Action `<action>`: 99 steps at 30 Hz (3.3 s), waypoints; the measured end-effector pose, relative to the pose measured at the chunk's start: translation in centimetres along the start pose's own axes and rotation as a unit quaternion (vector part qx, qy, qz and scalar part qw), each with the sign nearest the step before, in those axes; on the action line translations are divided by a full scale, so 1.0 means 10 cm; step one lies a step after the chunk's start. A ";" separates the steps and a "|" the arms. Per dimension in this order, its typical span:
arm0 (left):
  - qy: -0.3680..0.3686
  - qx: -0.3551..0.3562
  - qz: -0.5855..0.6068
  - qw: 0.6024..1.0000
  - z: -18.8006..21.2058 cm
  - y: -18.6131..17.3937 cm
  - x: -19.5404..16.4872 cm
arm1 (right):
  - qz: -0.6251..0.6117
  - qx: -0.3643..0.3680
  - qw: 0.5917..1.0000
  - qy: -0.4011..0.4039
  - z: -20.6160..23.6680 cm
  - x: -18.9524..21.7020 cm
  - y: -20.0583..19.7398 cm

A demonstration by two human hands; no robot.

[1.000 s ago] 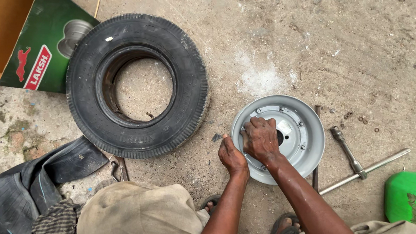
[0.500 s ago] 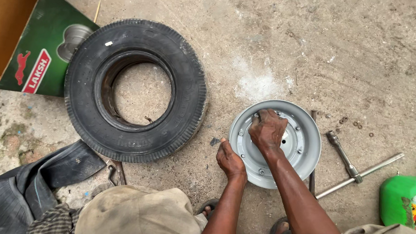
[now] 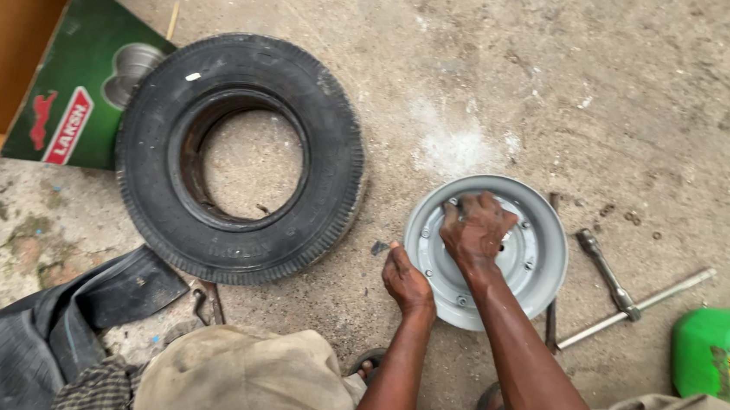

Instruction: The person uses a socket wrench to tighten nuts on a wheel rim, then places a rim ring and the rim onto a tire. They secure the assembly by inserting and tightening nuts into the rim holes.

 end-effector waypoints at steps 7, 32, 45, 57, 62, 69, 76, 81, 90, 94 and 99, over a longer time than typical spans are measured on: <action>0.059 -0.002 -0.001 0.998 0.00 0.02 -0.05 | -0.012 0.064 0.996 0.055 -0.02 -0.10 0.12; 0.075 0.003 0.024 0.997 -0.02 0.03 -0.05 | -0.010 -0.010 1.000 0.018 0.00 0.03 -0.03; 0.060 -0.008 -0.040 0.997 -0.03 0.00 -0.01 | 0.013 0.010 1.000 0.020 -0.04 -0.06 0.01; 0.003 0.008 -0.040 0.999 -0.03 0.02 0.06 | -0.083 0.048 0.979 0.183 0.06 -0.81 -0.43; 0.020 0.012 -0.045 0.999 -0.02 0.01 0.02 | -0.034 0.065 0.965 0.254 -0.07 -0.55 -0.17; 0.050 0.007 -0.027 0.998 -0.08 0.02 0.10 | -0.181 -0.086 0.973 0.113 0.00 -0.79 -0.48; 0.096 -0.045 -0.198 0.974 -0.02 -0.04 -0.09 | -0.562 -0.024 0.749 0.350 -0.14 -1.74 -1.10; 0.239 0.133 -0.151 0.950 0.21 0.59 -0.45 | -0.793 0.065 0.546 0.263 -0.06 -1.07 -0.77; 0.196 0.305 -0.104 0.926 0.51 1.35 -0.28 | -0.882 0.084 0.342 0.313 -0.22 -0.89 -0.47; 0.379 0.076 -0.355 0.851 0.20 0.66 -0.50 | -0.763 0.186 0.528 0.323 -0.35 -1.15 -0.44; 0.234 -0.002 -0.477 0.847 -0.19 0.32 -0.10 | -0.592 0.284 0.722 0.218 -0.72 -1.36 -0.46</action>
Point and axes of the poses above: each hand's wrist, its own z-axis away from the middle knuckle, its own y-axis out of the palm, x = y × z, the point moved 6 cm from there along -z, towards the middle knuckle, and after that the axes turned 7 degrees about x, right-handed, at the moved point
